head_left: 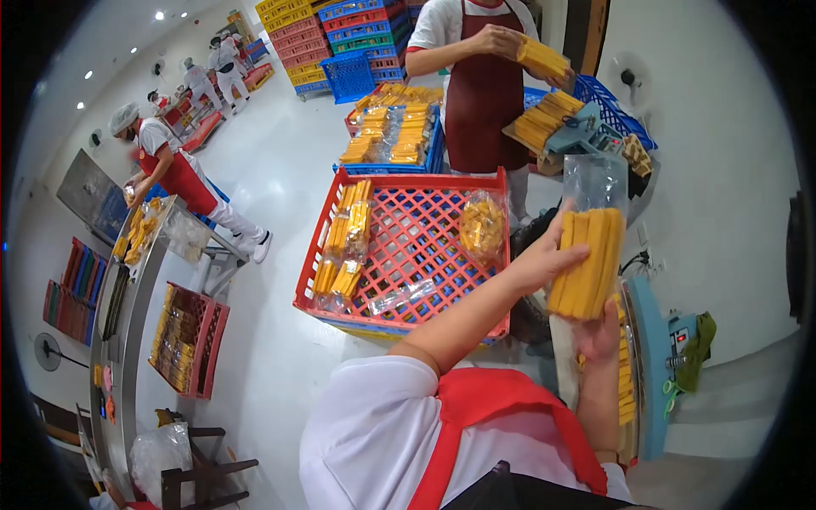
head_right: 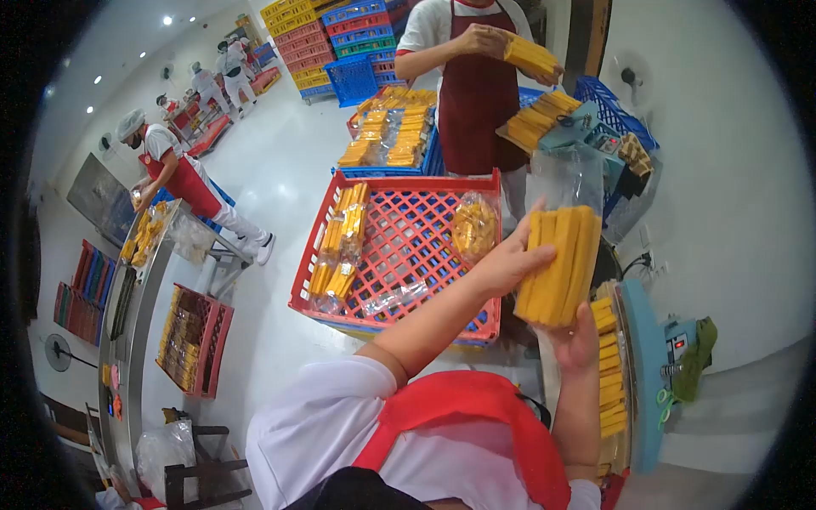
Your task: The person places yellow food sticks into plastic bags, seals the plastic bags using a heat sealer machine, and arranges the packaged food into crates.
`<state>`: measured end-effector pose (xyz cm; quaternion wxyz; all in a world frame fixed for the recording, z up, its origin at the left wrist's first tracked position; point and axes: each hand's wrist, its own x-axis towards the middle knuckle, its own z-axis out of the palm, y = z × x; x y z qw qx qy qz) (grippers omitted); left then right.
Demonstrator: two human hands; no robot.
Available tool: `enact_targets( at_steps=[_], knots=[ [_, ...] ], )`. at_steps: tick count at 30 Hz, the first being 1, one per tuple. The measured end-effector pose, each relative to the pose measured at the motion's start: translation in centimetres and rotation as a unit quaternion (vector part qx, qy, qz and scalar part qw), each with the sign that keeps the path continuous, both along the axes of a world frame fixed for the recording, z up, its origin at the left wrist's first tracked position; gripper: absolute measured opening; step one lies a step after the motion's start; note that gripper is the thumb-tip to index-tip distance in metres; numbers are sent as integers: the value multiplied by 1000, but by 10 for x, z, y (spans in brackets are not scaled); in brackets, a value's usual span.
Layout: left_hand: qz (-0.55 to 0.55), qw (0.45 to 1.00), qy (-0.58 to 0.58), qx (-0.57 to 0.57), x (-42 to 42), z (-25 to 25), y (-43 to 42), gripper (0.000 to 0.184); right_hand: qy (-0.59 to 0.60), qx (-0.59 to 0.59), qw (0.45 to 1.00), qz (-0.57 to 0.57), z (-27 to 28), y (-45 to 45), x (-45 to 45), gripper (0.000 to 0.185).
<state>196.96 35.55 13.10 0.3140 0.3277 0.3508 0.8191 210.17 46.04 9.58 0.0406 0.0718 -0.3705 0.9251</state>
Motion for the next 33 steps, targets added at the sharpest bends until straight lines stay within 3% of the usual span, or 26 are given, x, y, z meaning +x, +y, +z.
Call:
enact_targets(
  at_steps=[2, 5, 6, 8, 10, 11, 13, 14, 16, 17, 20, 22, 23, 24, 25, 26, 29, 31, 33],
  knots=[
    [50, 992, 55, -101, 7, -3, 4, 90, -14, 91, 990, -104, 9, 4, 1, 60],
    [54, 986, 43, -153, 28, -2, 9, 91, -13, 316, 930, -187, -3, 11, 5, 58],
    [47, 990, 8, -130, 32, 0, 10, 87, 14, 365, 909, -199, -3, 13, 6, 56],
    [-12, 995, -78, -57, 26, -11, 17, 73, 39, 534, 804, -257, 10, 25, 11, 52],
    [-135, 971, -194, -15, 24, -25, 20, 46, 83, 557, 770, -300, 45, 23, 11, 50],
    [-149, 968, -199, -24, 28, -26, 22, 46, 70, 555, 769, -310, 42, 30, 1, 50],
    [-234, 898, -373, 5, 31, -27, 29, 43, -28, 580, 786, -211, 28, 47, -19, 47],
    [-265, 872, -411, -4, 27, -35, 35, 47, -41, 574, 787, -220, 34, 49, -22, 47],
    [-256, 870, -421, -28, 31, -41, 38, 48, -193, 323, 926, -13, 49, 52, -22, 45],
    [-236, 874, -424, -38, 31, -39, 41, 49, -196, 320, 927, -24, 46, 54, -21, 45],
    [-242, 890, -387, 4, 31, -32, 46, 50, -127, 237, 957, -112, 24, 59, -21, 40],
    [-258, 902, -340, 61, 31, -28, 49, 49, -131, 178, 893, -393, 12, 61, -20, 41],
    [-266, 901, -337, 60, 29, -29, 54, 49, -128, 178, 890, -401, 6, 60, -20, 41],
    [-242, 928, -282, 25, 27, -33, 59, 48, -103, 19, 947, -303, 0, 55, -18, 42],
    [-217, 949, -227, -8, 27, -38, 65, 47, -74, -140, 968, -194, -5, 52, -12, 44],
    [-227, 947, -228, -8, 28, -40, 69, 47, -103, -135, 963, -211, -1, 52, -2, 46],
    [-38, 986, -50, -155, 26, -40, 75, 44, -60, -53, 970, -229, 4, 63, 12, 47],
    [-87, 989, -45, -113, 32, -35, 76, 45, -52, -50, 972, -225, -4, 69, 13, 49],
    [-59, 991, 10, -123, 38, -29, 76, 46, -32, 4, 943, -330, -7, 69, 13, 52]
  ],
)
